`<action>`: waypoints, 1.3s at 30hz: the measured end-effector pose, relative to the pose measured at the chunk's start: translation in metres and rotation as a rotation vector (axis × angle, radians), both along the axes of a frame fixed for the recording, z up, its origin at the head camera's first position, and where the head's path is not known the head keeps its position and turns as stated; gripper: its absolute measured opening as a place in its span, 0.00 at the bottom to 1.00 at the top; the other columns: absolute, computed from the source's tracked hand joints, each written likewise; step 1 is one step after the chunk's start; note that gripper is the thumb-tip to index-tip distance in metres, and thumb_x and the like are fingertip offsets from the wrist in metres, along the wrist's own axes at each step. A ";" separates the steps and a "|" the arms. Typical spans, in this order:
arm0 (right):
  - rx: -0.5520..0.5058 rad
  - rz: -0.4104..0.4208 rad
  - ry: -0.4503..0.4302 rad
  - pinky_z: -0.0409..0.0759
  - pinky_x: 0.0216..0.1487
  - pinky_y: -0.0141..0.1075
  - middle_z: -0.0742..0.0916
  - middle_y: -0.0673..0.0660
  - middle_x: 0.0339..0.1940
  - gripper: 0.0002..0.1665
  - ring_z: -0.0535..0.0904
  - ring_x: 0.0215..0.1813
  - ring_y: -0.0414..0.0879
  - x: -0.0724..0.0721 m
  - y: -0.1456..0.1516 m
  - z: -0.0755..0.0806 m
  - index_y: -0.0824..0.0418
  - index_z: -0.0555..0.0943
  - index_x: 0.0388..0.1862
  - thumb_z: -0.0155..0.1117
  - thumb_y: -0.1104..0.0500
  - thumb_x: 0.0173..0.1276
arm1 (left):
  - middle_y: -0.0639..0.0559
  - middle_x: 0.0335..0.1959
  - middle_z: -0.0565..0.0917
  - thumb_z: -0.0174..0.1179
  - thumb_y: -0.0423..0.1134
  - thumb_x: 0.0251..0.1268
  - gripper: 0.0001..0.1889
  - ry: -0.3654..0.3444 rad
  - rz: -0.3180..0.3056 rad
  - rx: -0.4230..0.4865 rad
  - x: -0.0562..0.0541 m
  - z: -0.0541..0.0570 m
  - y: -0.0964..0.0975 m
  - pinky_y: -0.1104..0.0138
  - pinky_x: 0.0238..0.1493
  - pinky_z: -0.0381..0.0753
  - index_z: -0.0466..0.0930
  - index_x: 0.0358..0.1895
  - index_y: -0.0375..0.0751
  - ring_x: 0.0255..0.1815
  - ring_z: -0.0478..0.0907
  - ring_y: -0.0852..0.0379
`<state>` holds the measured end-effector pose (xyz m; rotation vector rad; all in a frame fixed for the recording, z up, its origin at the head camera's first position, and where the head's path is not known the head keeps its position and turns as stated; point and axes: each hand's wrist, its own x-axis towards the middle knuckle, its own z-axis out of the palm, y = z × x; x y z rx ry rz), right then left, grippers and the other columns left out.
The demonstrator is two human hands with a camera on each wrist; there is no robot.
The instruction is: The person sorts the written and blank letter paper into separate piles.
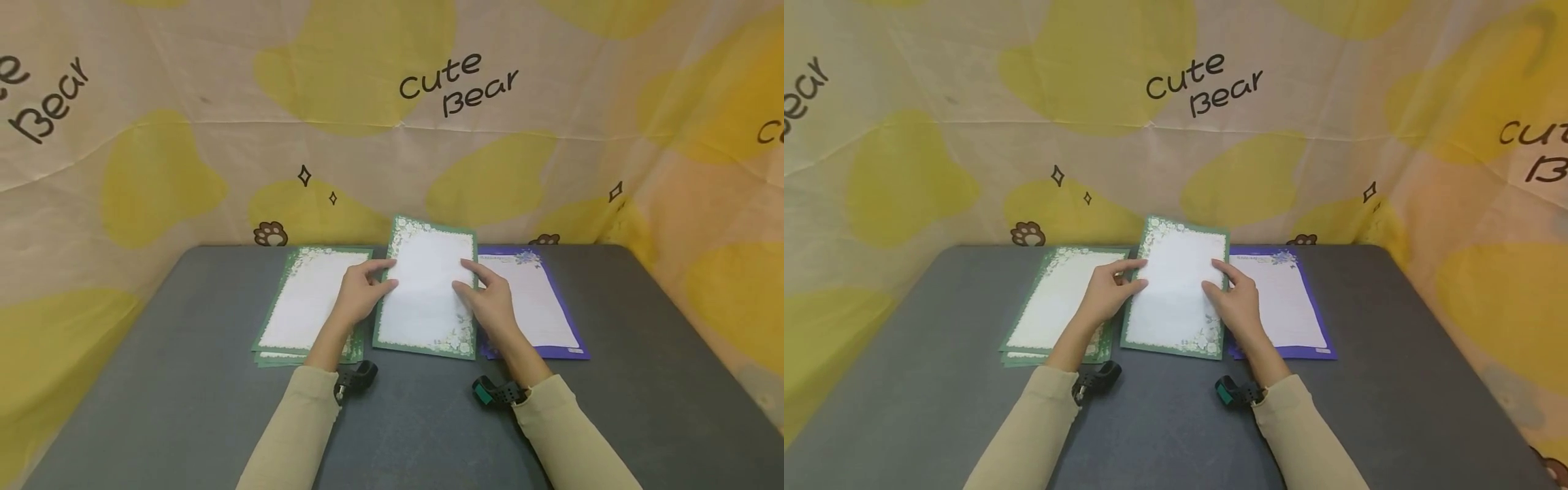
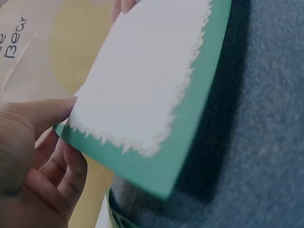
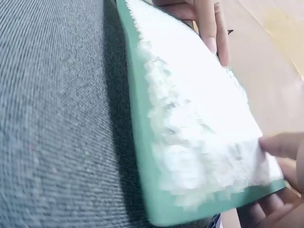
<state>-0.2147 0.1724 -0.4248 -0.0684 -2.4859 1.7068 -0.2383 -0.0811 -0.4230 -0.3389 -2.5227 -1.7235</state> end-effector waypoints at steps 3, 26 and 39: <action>-0.006 -0.046 -0.017 0.75 0.29 0.29 0.77 0.59 0.74 0.32 0.73 0.19 0.33 0.002 0.001 -0.001 0.54 0.76 0.71 0.69 0.58 0.69 | 0.48 0.52 0.85 0.68 0.35 0.65 0.21 0.007 0.002 -0.020 0.000 0.001 -0.001 0.69 0.24 0.69 0.83 0.62 0.47 0.19 0.65 0.59; -0.047 0.191 -0.031 0.76 0.22 0.32 0.79 0.53 0.13 0.31 0.86 0.26 0.60 0.001 -0.067 0.020 0.55 0.77 0.70 0.68 0.65 0.67 | 0.42 0.69 0.78 0.64 0.36 0.69 0.24 0.073 0.079 -0.355 0.009 0.025 -0.090 0.65 0.32 0.75 0.78 0.67 0.43 0.38 0.75 0.49; 0.117 0.320 -0.122 0.82 0.27 0.33 0.81 0.55 0.11 0.37 0.86 0.22 0.48 -0.016 -0.132 0.007 0.56 0.72 0.74 0.68 0.66 0.65 | 0.33 0.69 0.75 0.61 0.35 0.70 0.23 0.015 0.091 -0.674 0.000 0.018 -0.141 0.47 0.51 0.80 0.77 0.68 0.37 0.51 0.80 0.38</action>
